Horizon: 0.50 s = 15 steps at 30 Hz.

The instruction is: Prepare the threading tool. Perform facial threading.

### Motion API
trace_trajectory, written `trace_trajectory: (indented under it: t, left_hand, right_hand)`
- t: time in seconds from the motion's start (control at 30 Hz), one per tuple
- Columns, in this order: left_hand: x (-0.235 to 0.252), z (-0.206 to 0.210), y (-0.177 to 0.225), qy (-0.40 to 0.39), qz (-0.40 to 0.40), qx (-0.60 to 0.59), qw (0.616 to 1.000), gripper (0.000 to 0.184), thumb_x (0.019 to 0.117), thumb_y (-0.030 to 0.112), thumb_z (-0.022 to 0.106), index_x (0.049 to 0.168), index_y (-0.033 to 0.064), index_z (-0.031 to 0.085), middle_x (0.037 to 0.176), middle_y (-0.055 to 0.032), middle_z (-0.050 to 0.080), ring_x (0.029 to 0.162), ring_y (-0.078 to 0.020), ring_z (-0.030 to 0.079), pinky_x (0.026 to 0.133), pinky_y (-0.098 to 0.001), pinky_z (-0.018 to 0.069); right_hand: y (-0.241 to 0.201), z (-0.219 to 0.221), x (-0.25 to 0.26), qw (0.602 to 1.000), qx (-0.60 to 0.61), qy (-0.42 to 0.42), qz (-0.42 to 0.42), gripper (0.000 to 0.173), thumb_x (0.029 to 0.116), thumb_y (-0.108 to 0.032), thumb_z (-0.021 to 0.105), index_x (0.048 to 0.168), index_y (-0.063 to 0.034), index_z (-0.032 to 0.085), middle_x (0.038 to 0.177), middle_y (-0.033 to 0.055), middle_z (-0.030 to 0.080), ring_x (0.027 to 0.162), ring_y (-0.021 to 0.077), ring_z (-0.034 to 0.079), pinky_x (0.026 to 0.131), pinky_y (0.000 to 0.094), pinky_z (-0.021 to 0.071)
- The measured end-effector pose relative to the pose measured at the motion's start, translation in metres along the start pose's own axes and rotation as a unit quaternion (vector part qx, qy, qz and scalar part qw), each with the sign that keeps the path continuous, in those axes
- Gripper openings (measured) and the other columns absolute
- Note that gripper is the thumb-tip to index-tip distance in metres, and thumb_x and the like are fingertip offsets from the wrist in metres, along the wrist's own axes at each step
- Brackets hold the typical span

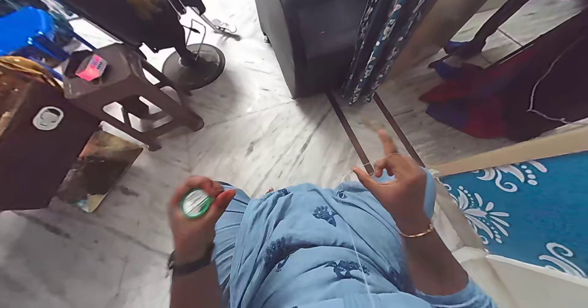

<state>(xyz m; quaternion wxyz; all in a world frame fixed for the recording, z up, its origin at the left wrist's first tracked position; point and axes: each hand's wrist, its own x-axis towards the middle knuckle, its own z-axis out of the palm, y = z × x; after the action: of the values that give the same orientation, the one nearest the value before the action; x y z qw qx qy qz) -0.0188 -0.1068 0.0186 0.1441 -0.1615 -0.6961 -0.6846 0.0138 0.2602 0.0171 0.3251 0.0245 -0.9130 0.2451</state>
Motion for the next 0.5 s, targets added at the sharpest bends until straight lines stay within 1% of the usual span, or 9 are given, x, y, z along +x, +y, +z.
trace_trajectory:
  t: [0.1,0.17,0.23,0.27,0.3,0.33,0.37,0.43,0.5]
  left_hand:
    - [0.007,-0.019,0.024,-0.089,0.081,-0.051,0.991,0.030,0.0881,0.028,0.082,0.114,0.0349,0.069,0.099,0.0193,0.069,0.088,0.0031,0.065,0.081,-0.0175,0.0547]
    - [0.011,-0.013,0.021,-0.041,0.064,0.023,0.997,0.027,0.0867,0.030,0.083,0.109,0.0327,0.070,0.095,0.0186,0.070,0.085,0.0033,0.066,0.079,-0.0182,0.0570]
    - [0.014,-0.003,0.001,0.057,0.038,0.176,0.982,0.026,0.0834,0.027,0.084,0.097,0.0131,0.067,0.086,0.0091,0.067,0.079,0.0022,0.065,0.076,-0.0197,0.0572]
    - [0.015,0.001,-0.013,0.098,0.016,0.248,0.964,0.032,0.0826,0.027,0.083,0.096,0.0033,0.067,0.084,0.0015,0.067,0.078,-0.0007,0.064,0.075,-0.0225,0.0563]
    - [0.017,0.002,-0.027,0.131,-0.013,0.298,0.946,0.035,0.0823,0.026,0.083,0.098,-0.0014,0.068,0.085,-0.0045,0.069,0.078,-0.0047,0.066,0.076,-0.0266,0.0569]
    - [0.016,0.002,-0.037,0.150,-0.042,0.333,0.930,0.035,0.0826,0.024,0.082,0.100,-0.0031,0.069,0.088,-0.0094,0.070,0.079,-0.0100,0.067,0.077,-0.0321,0.0569]
    - [0.013,0.002,-0.042,0.158,-0.066,0.357,0.918,0.032,0.0832,0.021,0.081,0.101,-0.0030,0.070,0.090,-0.0129,0.072,0.081,-0.0157,0.069,0.077,-0.0383,0.0568]
    - [0.006,0.004,-0.041,0.146,-0.078,0.362,0.917,0.026,0.0833,0.017,0.078,0.100,-0.0009,0.071,0.090,-0.0120,0.072,0.080,-0.0161,0.069,0.076,-0.0388,0.0563]
    - [0.000,0.008,-0.032,0.096,-0.055,0.289,0.951,0.024,0.0827,0.018,0.078,0.097,0.0014,0.069,0.086,-0.0023,0.069,0.077,-0.0038,0.065,0.073,-0.0241,0.0563]
  right_hand:
    - [-0.007,-0.012,0.005,1.000,-0.016,0.024,0.008,0.050,0.0839,-0.052,0.076,0.079,-0.0047,0.059,0.070,0.0090,0.061,0.067,0.0220,0.053,0.075,0.0445,0.0407]
    - [-0.004,-0.001,0.004,0.999,-0.022,0.022,0.012,0.052,0.0842,-0.053,0.075,0.078,-0.0024,0.062,0.071,0.0122,0.063,0.069,0.0279,0.057,0.078,0.0518,0.0428]
    - [0.001,0.018,-0.005,1.000,-0.016,-0.012,0.019,0.054,0.0901,-0.055,0.068,0.074,-0.0033,0.063,0.076,0.0153,0.067,0.072,0.0320,0.061,0.079,0.0566,0.0443]
    - [0.001,0.028,-0.008,0.999,-0.017,-0.026,0.010,0.051,0.0944,-0.053,0.064,0.080,-0.0041,0.070,0.073,0.0132,0.066,0.070,0.0316,0.062,0.079,0.0566,0.0462]
    - [0.000,0.039,-0.012,0.999,-0.016,-0.029,-0.006,0.047,0.0982,-0.048,0.060,0.099,-0.0051,0.079,0.069,0.0101,0.066,0.066,0.0296,0.061,0.077,0.0541,0.0467]
    - [-0.005,0.047,-0.016,0.999,-0.018,-0.039,-0.022,0.042,0.1009,-0.043,0.057,0.114,-0.0093,0.079,0.066,0.0068,0.067,0.064,0.0274,0.061,0.074,0.0511,0.0469]
    - [-0.010,0.053,-0.021,0.998,-0.015,-0.051,-0.032,0.039,0.1015,-0.038,0.055,0.120,-0.0127,0.078,0.067,0.0043,0.068,0.063,0.0254,0.060,0.072,0.0480,0.0467]
    - [-0.017,0.058,-0.026,0.997,0.006,-0.077,-0.031,0.038,0.1003,-0.034,0.056,0.126,-0.0138,0.075,0.071,0.0017,0.070,0.063,0.0223,0.061,0.068,0.0433,0.0477]
    - [-0.017,0.059,-0.028,0.995,0.037,-0.096,-0.008,0.041,0.0986,-0.034,0.060,0.129,-0.0095,0.072,0.080,0.0028,0.074,0.070,0.0232,0.065,0.069,0.0439,0.0512]
